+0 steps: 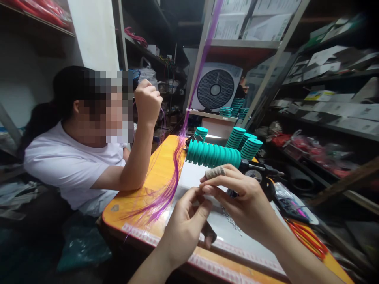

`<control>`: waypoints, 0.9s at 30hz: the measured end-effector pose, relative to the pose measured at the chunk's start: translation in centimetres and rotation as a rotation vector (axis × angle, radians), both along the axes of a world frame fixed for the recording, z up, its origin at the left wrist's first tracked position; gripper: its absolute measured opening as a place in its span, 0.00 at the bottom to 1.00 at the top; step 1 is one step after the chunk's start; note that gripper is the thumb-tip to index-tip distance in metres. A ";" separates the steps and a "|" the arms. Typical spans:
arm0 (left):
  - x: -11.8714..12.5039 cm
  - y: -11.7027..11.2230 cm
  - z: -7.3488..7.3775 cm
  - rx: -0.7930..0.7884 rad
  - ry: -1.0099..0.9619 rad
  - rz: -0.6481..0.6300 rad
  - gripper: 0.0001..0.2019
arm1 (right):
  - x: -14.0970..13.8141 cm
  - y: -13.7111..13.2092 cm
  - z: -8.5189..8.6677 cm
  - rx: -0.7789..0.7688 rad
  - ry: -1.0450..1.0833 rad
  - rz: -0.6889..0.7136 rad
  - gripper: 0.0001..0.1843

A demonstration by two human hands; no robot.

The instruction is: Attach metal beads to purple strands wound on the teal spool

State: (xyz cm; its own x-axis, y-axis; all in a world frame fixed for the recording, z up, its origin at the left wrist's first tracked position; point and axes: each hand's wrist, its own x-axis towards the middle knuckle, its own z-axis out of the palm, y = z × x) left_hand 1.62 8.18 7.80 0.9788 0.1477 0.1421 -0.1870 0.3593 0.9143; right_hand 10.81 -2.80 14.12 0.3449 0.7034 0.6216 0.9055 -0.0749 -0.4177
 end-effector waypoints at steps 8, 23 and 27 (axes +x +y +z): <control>0.2 -0.2 -0.1 -0.154 0.014 0.027 0.13 | 0.2 -0.3 -0.5 0.016 -0.089 -0.033 0.07; -0.2 1.6 -0.2 0.160 0.103 0.135 0.13 | 0.1 -1.0 0.5 -0.248 -0.746 -0.043 0.09; -0.3 1.9 0.3 0.326 0.058 0.155 0.13 | -0.6 -1.0 0.7 -0.369 -0.915 -0.082 0.08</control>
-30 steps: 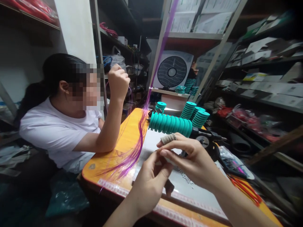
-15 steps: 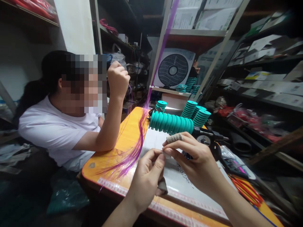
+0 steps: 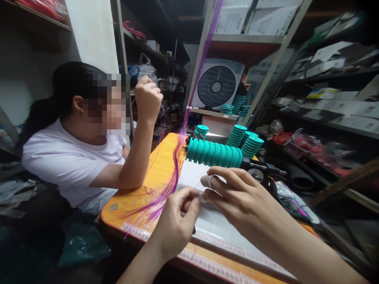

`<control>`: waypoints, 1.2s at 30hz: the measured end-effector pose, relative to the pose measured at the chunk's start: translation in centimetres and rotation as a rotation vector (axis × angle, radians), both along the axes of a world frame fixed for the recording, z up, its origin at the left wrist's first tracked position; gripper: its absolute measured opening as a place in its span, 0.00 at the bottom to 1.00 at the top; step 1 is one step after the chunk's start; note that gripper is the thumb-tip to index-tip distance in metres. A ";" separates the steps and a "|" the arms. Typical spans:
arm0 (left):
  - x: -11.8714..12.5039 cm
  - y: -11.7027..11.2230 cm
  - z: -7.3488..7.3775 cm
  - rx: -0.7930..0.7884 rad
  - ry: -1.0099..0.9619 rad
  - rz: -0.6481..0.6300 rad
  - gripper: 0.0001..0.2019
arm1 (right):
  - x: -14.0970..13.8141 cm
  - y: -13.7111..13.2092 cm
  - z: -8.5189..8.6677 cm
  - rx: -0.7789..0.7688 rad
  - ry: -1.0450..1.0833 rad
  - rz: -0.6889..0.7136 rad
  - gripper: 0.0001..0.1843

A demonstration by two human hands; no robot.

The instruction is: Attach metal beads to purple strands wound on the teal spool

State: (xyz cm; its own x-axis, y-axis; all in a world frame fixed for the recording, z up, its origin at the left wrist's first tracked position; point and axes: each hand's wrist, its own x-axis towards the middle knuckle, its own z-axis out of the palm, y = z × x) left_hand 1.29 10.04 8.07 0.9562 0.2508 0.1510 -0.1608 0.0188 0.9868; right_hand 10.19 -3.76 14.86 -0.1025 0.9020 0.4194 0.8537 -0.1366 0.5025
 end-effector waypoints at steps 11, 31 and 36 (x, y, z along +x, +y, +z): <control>0.5 0.8 -1.0 -0.257 -0.017 -0.093 0.15 | 0.5 -0.4 -0.1 0.106 0.382 0.090 0.13; 2.4 1.2 -1.1 -0.477 -0.117 -0.143 0.13 | 2.8 1.1 -1.2 0.272 0.598 0.312 0.15; 2.9 1.4 -0.8 -0.533 -0.081 -0.147 0.14 | 3.9 1.4 -1.5 0.244 0.577 0.346 0.21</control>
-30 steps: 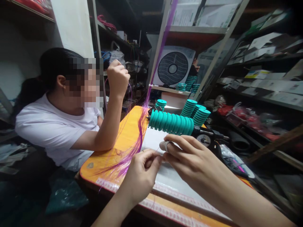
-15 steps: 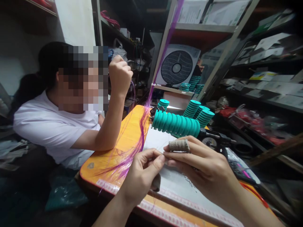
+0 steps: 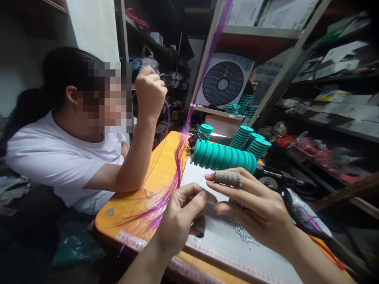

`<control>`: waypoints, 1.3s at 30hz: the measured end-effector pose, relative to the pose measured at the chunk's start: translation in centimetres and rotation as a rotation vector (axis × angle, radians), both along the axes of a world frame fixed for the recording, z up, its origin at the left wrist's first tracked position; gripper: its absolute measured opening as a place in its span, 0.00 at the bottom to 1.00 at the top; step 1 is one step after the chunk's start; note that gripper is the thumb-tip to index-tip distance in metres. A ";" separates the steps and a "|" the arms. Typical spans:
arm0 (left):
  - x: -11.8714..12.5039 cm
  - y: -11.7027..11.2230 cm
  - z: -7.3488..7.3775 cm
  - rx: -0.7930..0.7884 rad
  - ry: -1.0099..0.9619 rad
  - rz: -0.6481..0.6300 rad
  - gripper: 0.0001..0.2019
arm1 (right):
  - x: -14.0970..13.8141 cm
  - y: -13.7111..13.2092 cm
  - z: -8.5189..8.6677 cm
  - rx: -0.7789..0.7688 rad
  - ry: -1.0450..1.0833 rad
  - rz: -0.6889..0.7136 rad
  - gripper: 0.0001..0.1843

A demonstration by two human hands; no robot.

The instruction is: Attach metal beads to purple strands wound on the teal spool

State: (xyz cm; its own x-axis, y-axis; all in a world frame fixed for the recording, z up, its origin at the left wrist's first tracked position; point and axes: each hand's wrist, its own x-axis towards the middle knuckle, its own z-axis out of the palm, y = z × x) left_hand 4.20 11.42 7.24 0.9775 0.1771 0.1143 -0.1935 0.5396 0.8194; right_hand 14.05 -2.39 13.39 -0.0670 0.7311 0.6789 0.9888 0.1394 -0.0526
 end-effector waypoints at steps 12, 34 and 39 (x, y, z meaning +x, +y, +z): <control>0.7 0.1 -1.2 0.055 -0.018 0.043 0.15 | 0.3 0.3 -0.9 0.018 0.124 -0.037 0.19; 7.5 -0.5 -1.4 -0.072 0.004 0.352 0.10 | 3.8 4.1 -0.7 -0.170 -0.267 -0.625 0.33; 7.7 -0.7 -1.2 -0.100 0.027 0.369 0.10 | 3.9 3.9 -0.3 -0.186 -0.240 -0.606 0.36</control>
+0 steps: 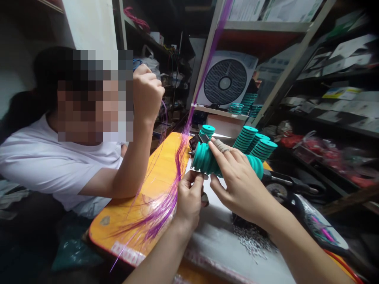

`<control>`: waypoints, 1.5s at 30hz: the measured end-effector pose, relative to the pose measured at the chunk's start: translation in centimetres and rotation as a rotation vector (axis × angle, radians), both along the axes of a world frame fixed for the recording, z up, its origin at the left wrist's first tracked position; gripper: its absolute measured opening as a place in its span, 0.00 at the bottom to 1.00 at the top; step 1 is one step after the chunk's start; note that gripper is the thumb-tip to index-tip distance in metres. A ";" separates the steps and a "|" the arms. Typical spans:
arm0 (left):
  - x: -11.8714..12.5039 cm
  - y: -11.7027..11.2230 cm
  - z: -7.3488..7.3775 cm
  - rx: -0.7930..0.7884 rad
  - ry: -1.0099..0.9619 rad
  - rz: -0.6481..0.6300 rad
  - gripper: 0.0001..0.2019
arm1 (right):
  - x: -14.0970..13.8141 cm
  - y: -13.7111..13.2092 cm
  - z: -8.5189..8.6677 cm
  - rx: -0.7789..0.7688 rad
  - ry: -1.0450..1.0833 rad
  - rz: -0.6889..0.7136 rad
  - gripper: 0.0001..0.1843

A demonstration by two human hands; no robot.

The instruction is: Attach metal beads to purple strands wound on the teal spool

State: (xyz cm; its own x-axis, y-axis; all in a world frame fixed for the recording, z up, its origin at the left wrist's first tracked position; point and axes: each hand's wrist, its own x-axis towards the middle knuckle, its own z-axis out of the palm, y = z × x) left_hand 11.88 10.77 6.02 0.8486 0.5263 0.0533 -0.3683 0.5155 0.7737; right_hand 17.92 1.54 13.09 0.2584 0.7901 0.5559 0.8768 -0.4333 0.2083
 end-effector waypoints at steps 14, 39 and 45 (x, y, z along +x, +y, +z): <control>0.4 0.1 0.0 -0.018 0.012 0.012 0.10 | 0.9 1.4 0.7 0.048 0.022 -0.046 0.31; -9.8 -1.8 1.1 0.395 0.003 -0.096 0.17 | -7.3 -2.4 0.8 0.347 0.703 0.437 0.06; -10.2 -1.6 0.9 0.185 -0.015 -0.195 0.14 | -7.1 -3.2 1.1 0.303 0.230 0.370 0.04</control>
